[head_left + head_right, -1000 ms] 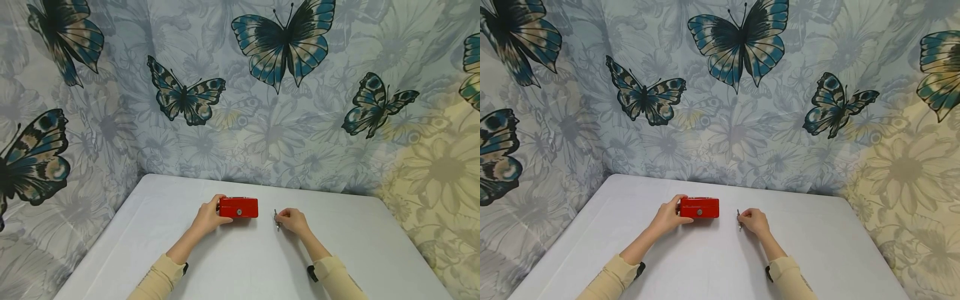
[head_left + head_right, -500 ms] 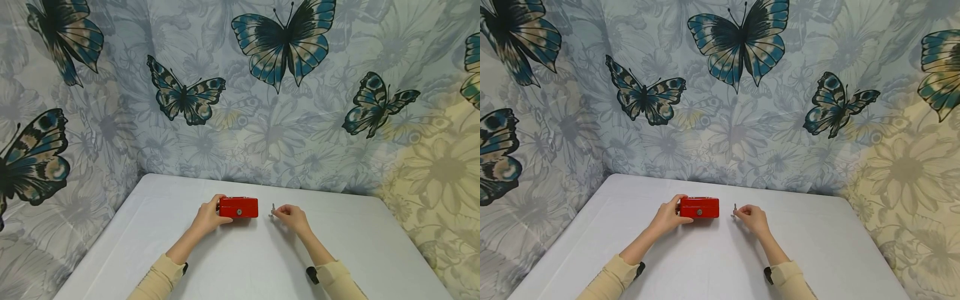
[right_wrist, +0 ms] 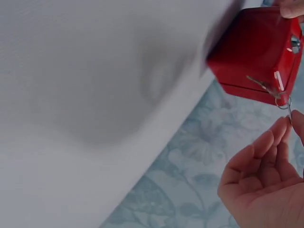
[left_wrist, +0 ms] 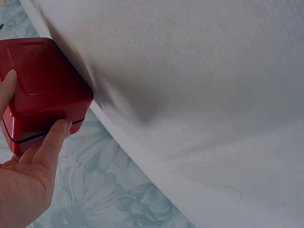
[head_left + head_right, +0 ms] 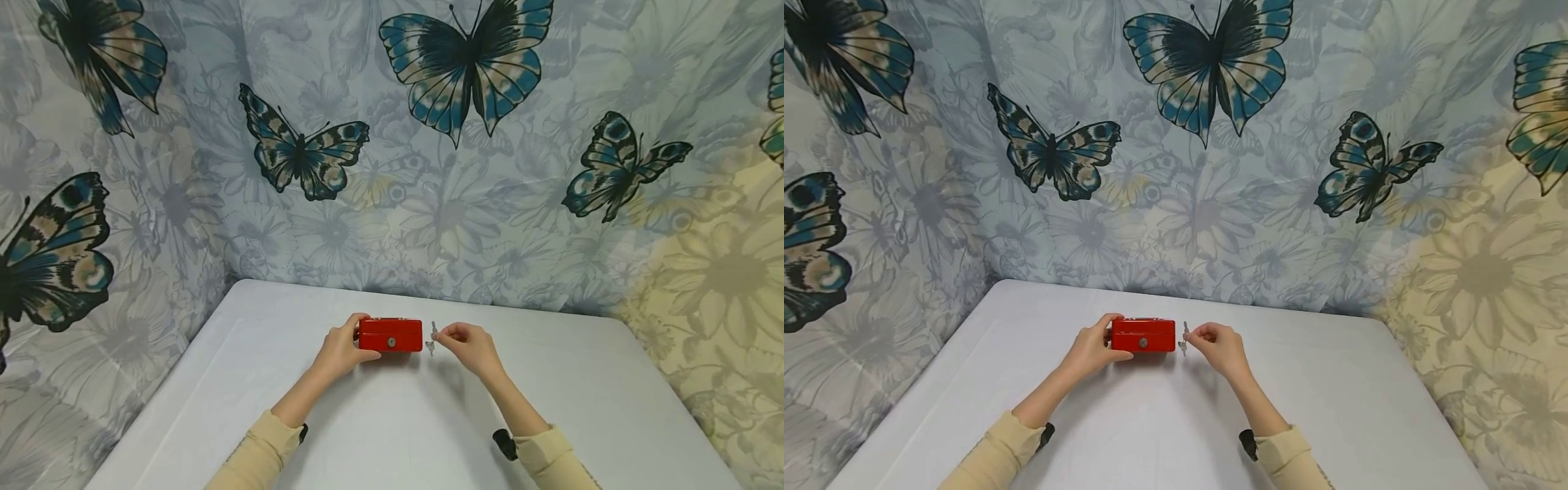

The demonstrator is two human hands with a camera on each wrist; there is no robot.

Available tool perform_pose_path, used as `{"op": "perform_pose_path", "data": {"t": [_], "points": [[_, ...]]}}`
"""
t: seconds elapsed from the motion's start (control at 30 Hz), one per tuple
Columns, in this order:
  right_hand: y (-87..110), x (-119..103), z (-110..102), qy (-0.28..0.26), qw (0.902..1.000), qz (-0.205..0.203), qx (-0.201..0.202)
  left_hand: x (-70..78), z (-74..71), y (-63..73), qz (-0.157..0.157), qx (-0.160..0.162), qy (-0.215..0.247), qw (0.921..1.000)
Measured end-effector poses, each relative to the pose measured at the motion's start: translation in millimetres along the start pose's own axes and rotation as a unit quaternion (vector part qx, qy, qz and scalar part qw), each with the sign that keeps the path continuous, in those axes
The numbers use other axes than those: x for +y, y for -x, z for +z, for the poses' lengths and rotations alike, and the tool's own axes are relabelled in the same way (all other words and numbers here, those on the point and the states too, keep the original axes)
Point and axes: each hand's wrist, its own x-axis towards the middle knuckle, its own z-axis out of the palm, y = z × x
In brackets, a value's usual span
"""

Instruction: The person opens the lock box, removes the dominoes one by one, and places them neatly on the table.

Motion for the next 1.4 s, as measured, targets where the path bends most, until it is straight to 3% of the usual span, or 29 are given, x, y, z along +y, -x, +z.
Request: {"op": "perform_pose_path", "data": {"t": [0.23,0.67,0.93,1.2,1.4], "points": [[5.9,-16,9,0.005,0.9991,-0.038,-0.015,-1.7,-0.5,0.9,-0.009,-0.001,0.0,1.0],[7.7,-32,26,0.026,0.9934,-0.103,-0.045,-0.3,1.7,-6.3,0.007,0.004,0.006,0.9999],[10.6,-35,38,0.033,0.9926,-0.103,-0.056,-1.2,-0.8,-3.1,0.006,-0.001,-0.008,1.0],[13.5,-41,46,0.048,0.9921,-0.109,-0.038,-4.9,-2.3,3.5,0.004,-0.003,-0.006,1.0],[8.4,-47,43,0.067,0.992,-0.105,-0.022,-4.5,0.7,-2.2,0.017,0.0,0.007,0.9998]]}}
